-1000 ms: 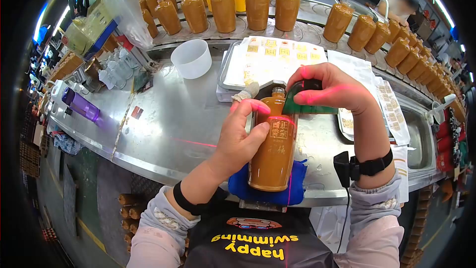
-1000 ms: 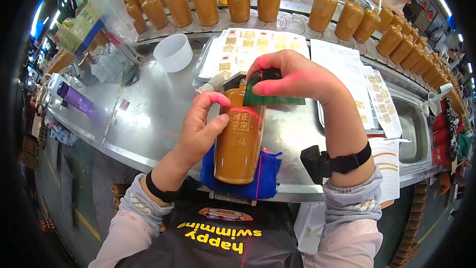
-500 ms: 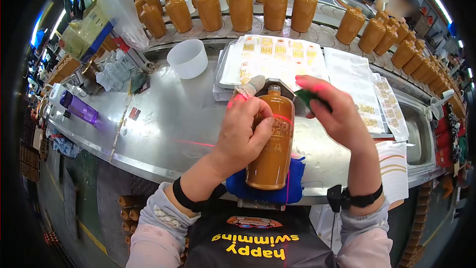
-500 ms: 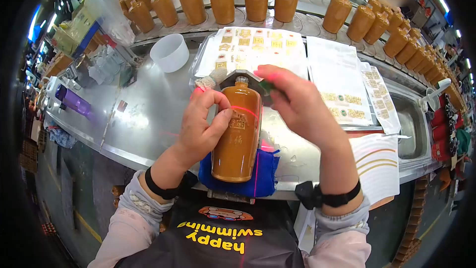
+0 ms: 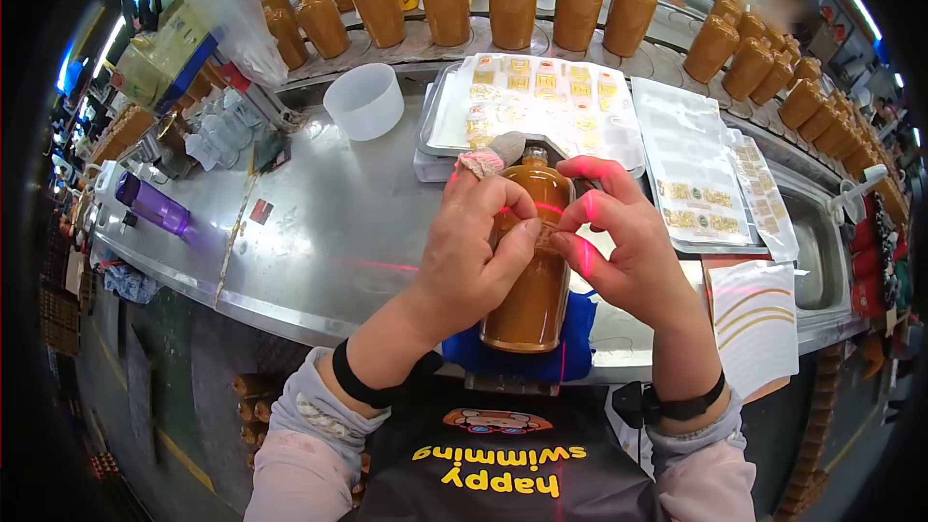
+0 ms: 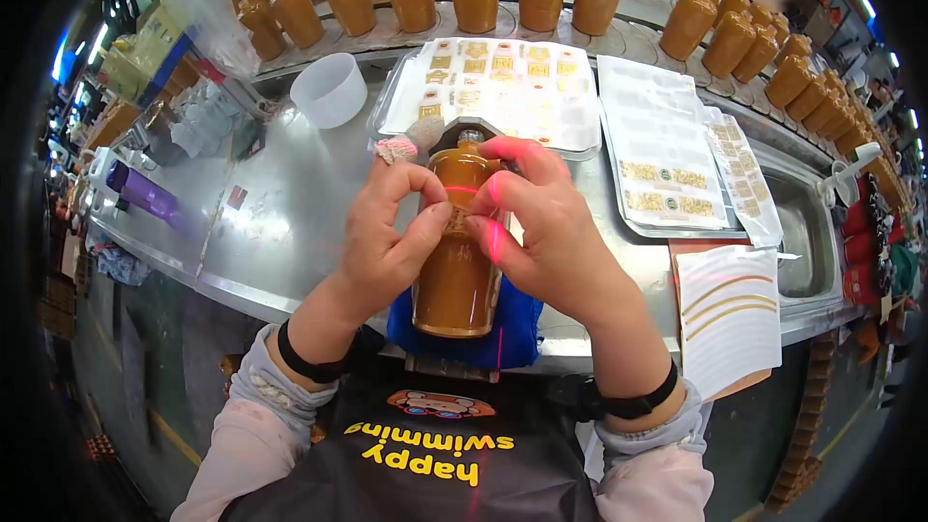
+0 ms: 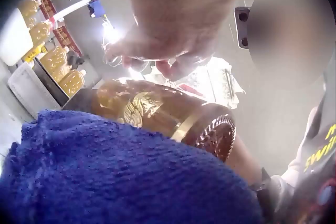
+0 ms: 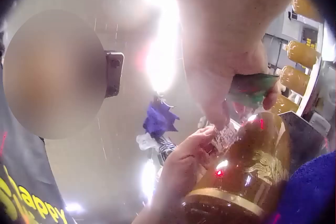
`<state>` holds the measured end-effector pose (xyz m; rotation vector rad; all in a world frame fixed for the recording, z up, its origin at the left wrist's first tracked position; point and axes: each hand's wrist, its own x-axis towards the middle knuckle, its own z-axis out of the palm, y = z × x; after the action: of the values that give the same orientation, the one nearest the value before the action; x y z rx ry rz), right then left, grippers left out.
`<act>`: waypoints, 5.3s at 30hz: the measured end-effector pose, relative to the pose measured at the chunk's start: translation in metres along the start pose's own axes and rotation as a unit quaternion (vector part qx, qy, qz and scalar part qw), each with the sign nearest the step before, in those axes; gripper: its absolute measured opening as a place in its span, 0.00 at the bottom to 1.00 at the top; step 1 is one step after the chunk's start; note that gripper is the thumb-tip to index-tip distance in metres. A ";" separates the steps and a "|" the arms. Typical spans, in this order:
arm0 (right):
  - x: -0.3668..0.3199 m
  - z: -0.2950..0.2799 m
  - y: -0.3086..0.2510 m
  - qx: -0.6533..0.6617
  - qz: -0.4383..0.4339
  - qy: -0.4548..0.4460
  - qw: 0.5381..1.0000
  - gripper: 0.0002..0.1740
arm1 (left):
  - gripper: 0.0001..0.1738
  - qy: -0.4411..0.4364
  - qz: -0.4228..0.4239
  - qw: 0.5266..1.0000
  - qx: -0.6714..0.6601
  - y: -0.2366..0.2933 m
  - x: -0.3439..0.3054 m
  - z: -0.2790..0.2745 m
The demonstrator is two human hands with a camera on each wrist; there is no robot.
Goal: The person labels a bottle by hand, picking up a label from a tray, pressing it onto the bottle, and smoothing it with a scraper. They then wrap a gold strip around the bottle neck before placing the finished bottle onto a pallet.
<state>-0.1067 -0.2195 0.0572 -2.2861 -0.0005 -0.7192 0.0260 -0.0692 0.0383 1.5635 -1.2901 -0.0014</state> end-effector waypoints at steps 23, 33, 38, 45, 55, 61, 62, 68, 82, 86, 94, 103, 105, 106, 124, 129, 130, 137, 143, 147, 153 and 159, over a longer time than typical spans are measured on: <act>0.010 -0.090 0.030 -0.059 0.056 0.003 0.997 0.06 | 0.22 -0.018 -0.035 0.999 -0.023 0.015 -0.003 -0.002; -0.052 -0.217 0.315 -0.453 0.471 -0.062 0.754 0.14 | 0.47 -0.052 -0.226 0.923 -0.307 -0.008 -0.035 0.015; -0.050 -0.221 0.318 -0.542 0.326 -0.058 0.773 0.10 | 0.47 -0.050 -0.244 0.905 -0.344 -0.007 -0.032 0.019; 0.024 -0.140 0.097 -0.223 0.142 -0.010 0.964 0.08 | 0.38 -0.045 -0.224 0.903 -0.364 -0.026 -0.041 0.015; 0.023 -0.010 0.008 0.002 0.073 -0.086 0.994 0.06 | 0.39 0.007 -0.244 0.892 -0.379 -0.016 -0.021 0.011; 0.014 0.008 0.010 0.023 0.103 0.005 0.994 0.07 | 0.43 0.013 -0.218 0.944 -0.249 -0.027 -0.024 0.025; 0.010 0.009 0.010 0.047 0.128 0.023 0.990 0.06 | 0.42 0.016 -0.227 0.935 -0.270 -0.026 -0.024 0.025; -0.010 0.030 0.027 0.136 0.180 0.108 0.968 0.08 | 0.42 0.028 -0.256 0.916 -0.309 -0.035 -0.017 0.026; -0.016 0.038 0.025 0.125 0.163 0.123 0.971 0.13 | 0.47 0.006 -0.229 0.935 -0.271 -0.029 -0.021 0.025; -0.014 0.038 0.027 0.117 0.170 0.117 0.972 0.14 | 0.47 0.003 -0.238 0.930 -0.281 -0.035 -0.016 0.025; -0.015 0.038 0.026 0.118 0.165 0.112 0.973 0.15 | 0.48 -0.004 -0.229 0.935 -0.270 -0.035 -0.017 0.025; -0.015 0.043 0.028 0.142 0.163 0.123 0.968 0.13 | 0.48 -0.005 -0.238 0.924 -0.299 -0.033 -0.016 0.023; -0.015 0.042 0.027 0.145 0.166 0.123 0.968 0.13 | 0.48 -0.005 -0.233 0.930 -0.284 -0.034 -0.016 0.023; -0.015 0.042 0.026 0.148 0.168 0.123 0.967 0.13 | 0.47 -0.005 -0.231 0.933 -0.277 -0.034 -0.016 0.023; -0.014 0.045 0.029 0.156 0.175 0.125 0.964 0.13 | 0.50 -0.003 -0.214 0.935 -0.281 -0.036 -0.021 0.024; -0.017 0.047 0.033 0.126 0.147 0.134 0.972 0.13 | 0.48 0.002 -0.219 0.932 -0.289 -0.038 -0.020 0.024; -0.018 0.047 0.033 0.121 0.140 0.136 0.973 0.14 | 0.48 0.004 -0.222 0.928 -0.298 -0.038 -0.019 0.024; -0.020 0.050 0.032 0.133 0.143 0.142 0.971 0.16 | 0.45 0.008 -0.226 0.945 -0.235 -0.044 -0.014 0.028; -0.019 0.049 0.030 0.141 0.146 0.142 0.969 0.16 | 0.45 0.009 -0.223 0.948 -0.228 -0.042 -0.013 0.027; -0.019 0.050 0.035 0.127 0.134 0.143 0.972 0.16 | 0.47 0.014 -0.224 0.946 -0.233 -0.047 -0.014 0.029; -0.032 0.043 0.031 0.057 0.102 0.185 0.976 0.17 | 0.54 -0.031 -0.199 0.956 -0.212 -0.040 -0.027 0.022; -0.062 0.032 -0.023 0.281 0.207 0.239 0.906 0.20 | 0.55 -0.023 -0.202 0.956 -0.211 -0.034 -0.029 0.023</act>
<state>-0.1478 -0.1700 0.0228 -1.4516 0.4376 -0.8916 0.0246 -0.0697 -0.0123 1.4276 -0.9065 -0.5417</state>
